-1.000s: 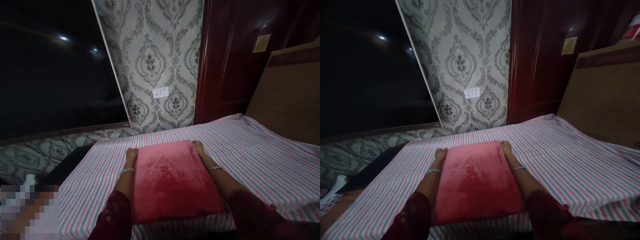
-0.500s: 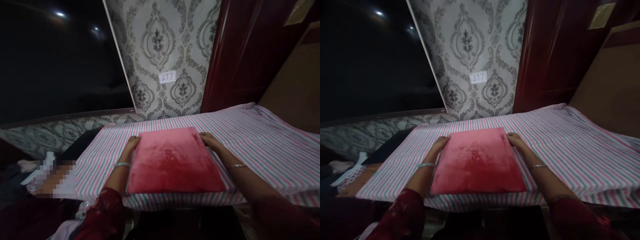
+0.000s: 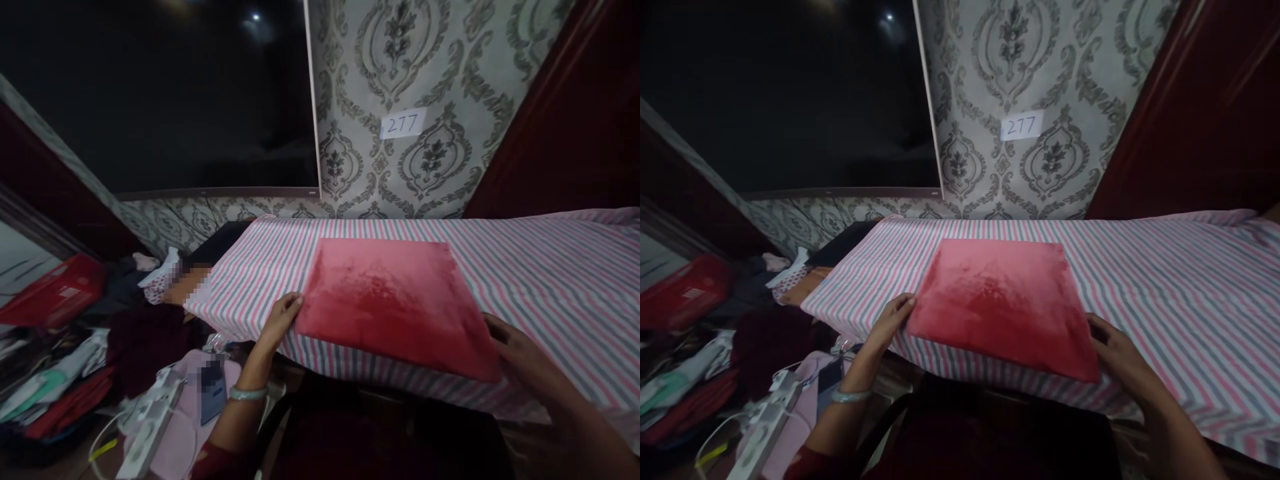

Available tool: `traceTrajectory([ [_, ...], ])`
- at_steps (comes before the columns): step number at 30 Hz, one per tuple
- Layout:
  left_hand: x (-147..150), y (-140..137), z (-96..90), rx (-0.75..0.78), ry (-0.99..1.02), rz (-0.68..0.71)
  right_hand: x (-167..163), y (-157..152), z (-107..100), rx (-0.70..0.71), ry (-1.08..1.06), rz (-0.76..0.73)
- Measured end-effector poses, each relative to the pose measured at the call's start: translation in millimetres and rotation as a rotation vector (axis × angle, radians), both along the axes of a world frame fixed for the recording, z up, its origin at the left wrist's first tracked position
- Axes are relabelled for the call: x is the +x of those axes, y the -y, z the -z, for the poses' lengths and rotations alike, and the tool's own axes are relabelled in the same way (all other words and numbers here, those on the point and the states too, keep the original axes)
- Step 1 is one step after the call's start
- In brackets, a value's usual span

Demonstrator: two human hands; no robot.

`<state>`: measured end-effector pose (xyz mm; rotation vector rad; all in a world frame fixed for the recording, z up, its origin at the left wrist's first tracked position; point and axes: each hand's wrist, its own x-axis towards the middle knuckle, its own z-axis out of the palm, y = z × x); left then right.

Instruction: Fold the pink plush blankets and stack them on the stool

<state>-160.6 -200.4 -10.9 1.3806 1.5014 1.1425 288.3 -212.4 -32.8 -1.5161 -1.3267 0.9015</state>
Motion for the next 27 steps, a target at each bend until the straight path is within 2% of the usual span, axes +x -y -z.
traceTrajectory([
  [4, 1, 9, 1.4, 0.057, 0.018, -0.006, 0, 17, 5, -0.066, -0.114, 0.043],
  [7, 6, 9, 1.9, 0.105, 0.029, -0.019, -4, 24, 3, -0.055, -0.12, 0.078],
  [10, 9, 7, 3.0, 0.101, 0.037, 0.01, -7, 26, 3, -0.101, -0.1, 0.104],
  [16, 11, 3, 3.8, 0.117, 0.058, 0.005, -3, 25, 24, 0.004, -0.077, 0.169],
  [19, 13, 5, 1.7, 0.071, 0.191, 0.012, -4, 28, 31, 0.023, -0.1, 0.179],
  [24, 13, 11, -3.4, -0.041, 0.383, 0.12, -9, 35, 30, -0.027, -0.113, 0.152],
  [27, 8, 11, -0.4, -0.072, 0.434, 0.082, -8, 34, 33, -0.056, -0.143, 0.182],
])
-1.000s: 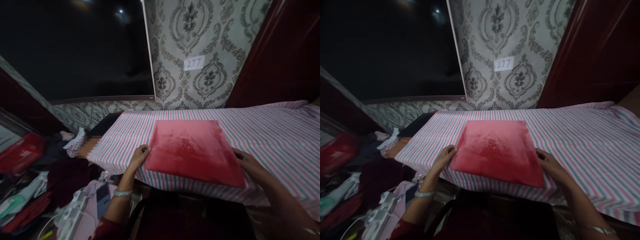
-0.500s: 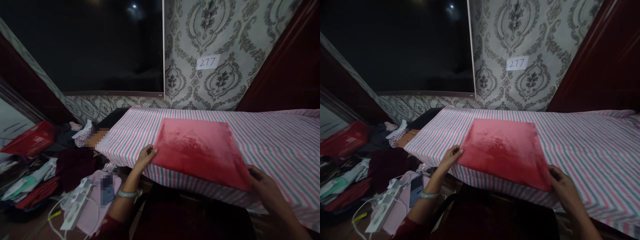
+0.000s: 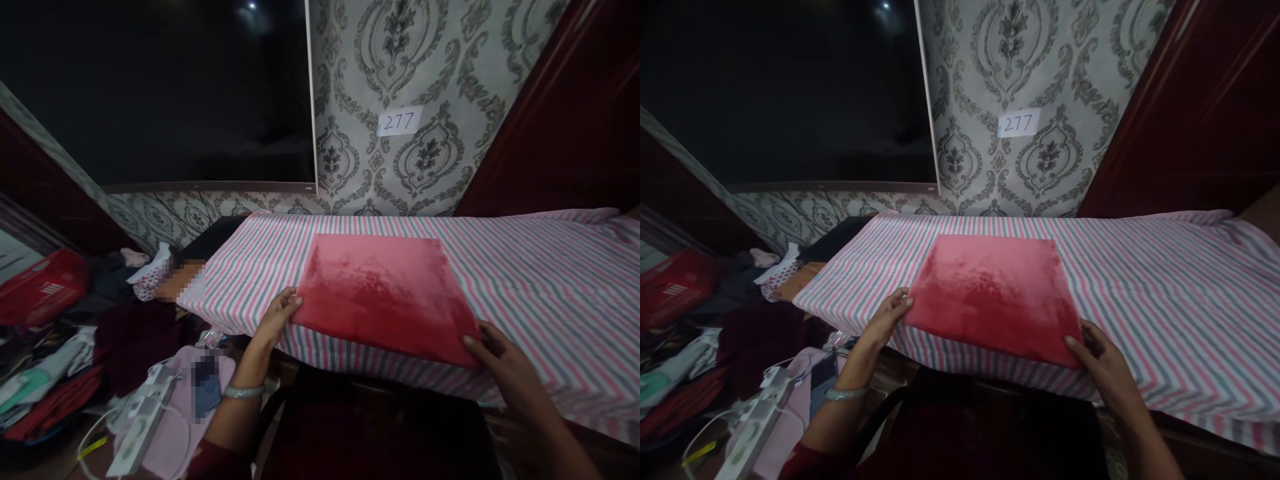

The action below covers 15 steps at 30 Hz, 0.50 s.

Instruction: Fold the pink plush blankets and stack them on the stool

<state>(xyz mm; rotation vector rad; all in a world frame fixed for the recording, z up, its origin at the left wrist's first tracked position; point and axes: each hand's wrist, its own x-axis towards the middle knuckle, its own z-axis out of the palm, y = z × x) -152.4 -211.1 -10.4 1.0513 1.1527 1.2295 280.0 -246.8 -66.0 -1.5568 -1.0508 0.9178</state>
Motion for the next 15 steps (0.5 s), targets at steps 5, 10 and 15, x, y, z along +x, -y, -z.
traceTrajectory([
  [5, -9, -7, 11.9, -0.083, -0.047, -0.087, 7, -4, 9, -0.006, -0.007, 0.095],
  [10, -7, -16, 12.1, 0.016, -0.236, -0.114, 9, -7, 4, 0.023, -0.024, -0.05],
  [15, -7, -17, 9.1, 0.136, -0.34, -0.133, 14, -3, 6, -0.025, -0.019, 0.017],
])
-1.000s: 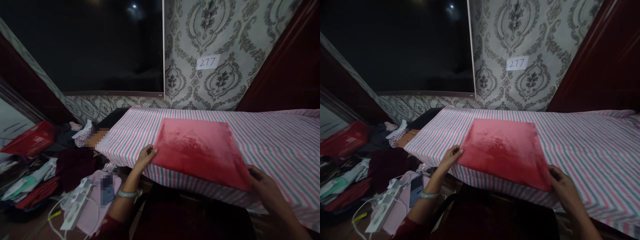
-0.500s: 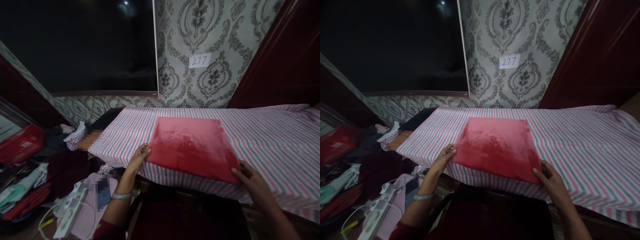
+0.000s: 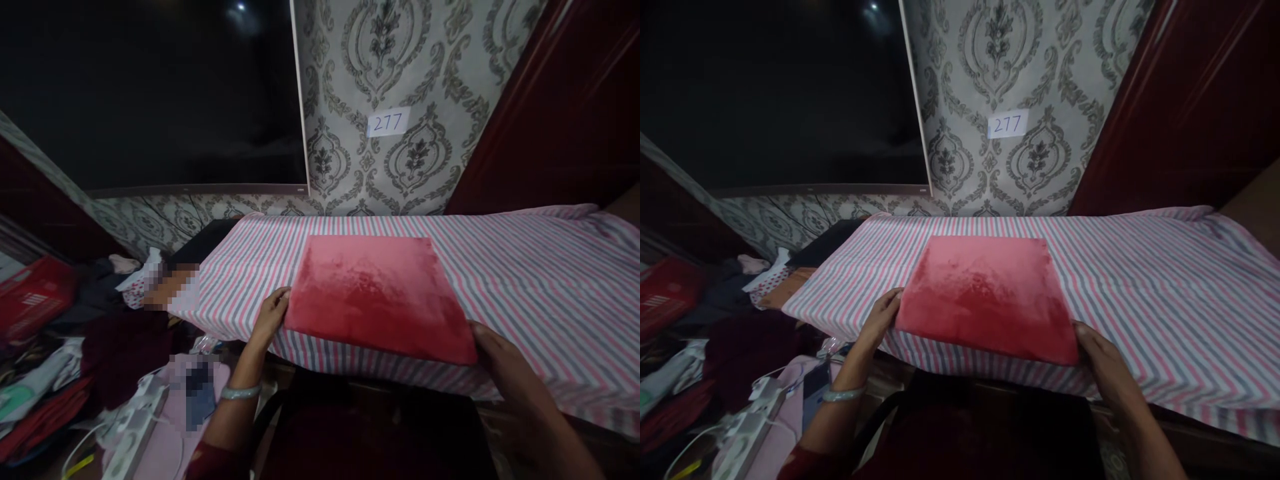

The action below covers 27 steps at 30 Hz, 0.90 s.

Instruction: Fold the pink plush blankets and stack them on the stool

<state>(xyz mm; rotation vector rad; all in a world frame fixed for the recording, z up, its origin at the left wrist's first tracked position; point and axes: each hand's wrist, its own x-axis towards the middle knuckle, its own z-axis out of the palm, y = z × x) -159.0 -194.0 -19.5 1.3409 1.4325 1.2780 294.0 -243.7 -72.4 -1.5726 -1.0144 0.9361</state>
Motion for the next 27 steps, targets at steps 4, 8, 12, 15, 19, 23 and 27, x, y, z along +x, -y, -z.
traceTrajectory([
  [4, -4, 8, 5.6, 0.027, 0.046, 0.023, 3, 5, 8, 0.035, 0.023, 0.012],
  [8, -5, 13, 5.8, 0.013, 0.103, 0.054, -3, 4, 3, 0.081, 0.058, -0.004],
  [12, 2, 14, -2.2, -0.021, 0.09, 0.095, -14, 3, -13, 0.099, 0.061, -0.048],
  [15, 8, 14, -3.1, 0.037, -0.052, 0.027, -24, 8, -23, 0.117, 0.099, -0.01],
  [19, 14, 18, 5.6, 0.136, -0.207, -0.136, -35, 19, -28, 0.117, 0.212, 0.012],
  [23, 23, 27, 13.6, 0.157, -0.202, -0.11, -48, 24, -32, 0.135, 0.278, 0.06],
  [27, 34, 29, 19.7, 0.174, -0.145, -0.206, -59, 19, -31, 0.145, 0.34, 0.138],
])
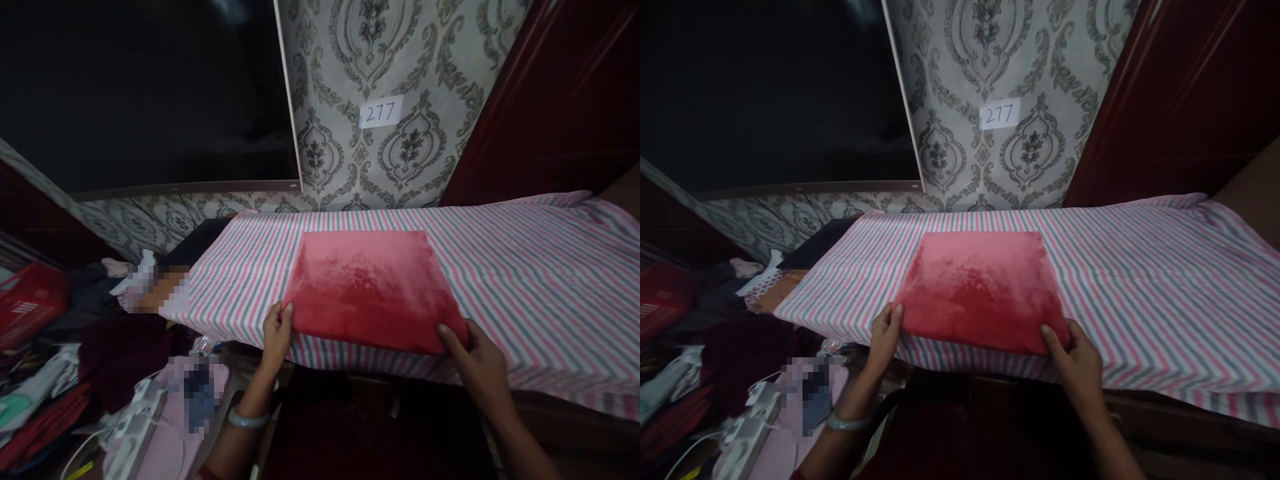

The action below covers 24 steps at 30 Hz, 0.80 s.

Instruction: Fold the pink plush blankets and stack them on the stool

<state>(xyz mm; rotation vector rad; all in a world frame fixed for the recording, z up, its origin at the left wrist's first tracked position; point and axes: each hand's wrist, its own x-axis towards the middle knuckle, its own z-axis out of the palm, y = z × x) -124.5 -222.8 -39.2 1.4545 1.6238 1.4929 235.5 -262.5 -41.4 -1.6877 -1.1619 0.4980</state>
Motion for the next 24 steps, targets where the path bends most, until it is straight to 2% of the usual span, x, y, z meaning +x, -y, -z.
traceTrajectory([
  [4, 0, -9, 6.2, 0.069, -0.064, -0.176, 2, -6, 5, 0.036, 0.016, 0.134],
  [6, -3, -12, 7.6, 0.085, -0.087, -0.198, 6, -6, 7, 0.054, -0.032, 0.135],
  [9, -9, -10, 6.1, 0.069, -0.058, -0.122, 15, -2, 11, 0.031, -0.173, 0.041],
  [13, -15, -1, -2.1, -0.033, 0.156, 0.084, 30, 4, 13, -0.057, -0.329, -0.17],
  [17, -21, 4, -12.5, -0.197, 0.319, 0.283, 42, 4, 4, -0.181, -0.321, -0.411],
  [19, -24, 5, -15.9, -0.239, 0.262, 0.338, 44, 1, -2, -0.225, -0.275, -0.498],
  [21, -28, 5, -17.3, -0.219, 0.132, 0.326, 45, -2, -7, -0.237, -0.239, -0.529],
  [24, -33, 2, -16.8, -0.163, -0.007, 0.258, 47, -5, -13, -0.185, -0.185, -0.46],
])
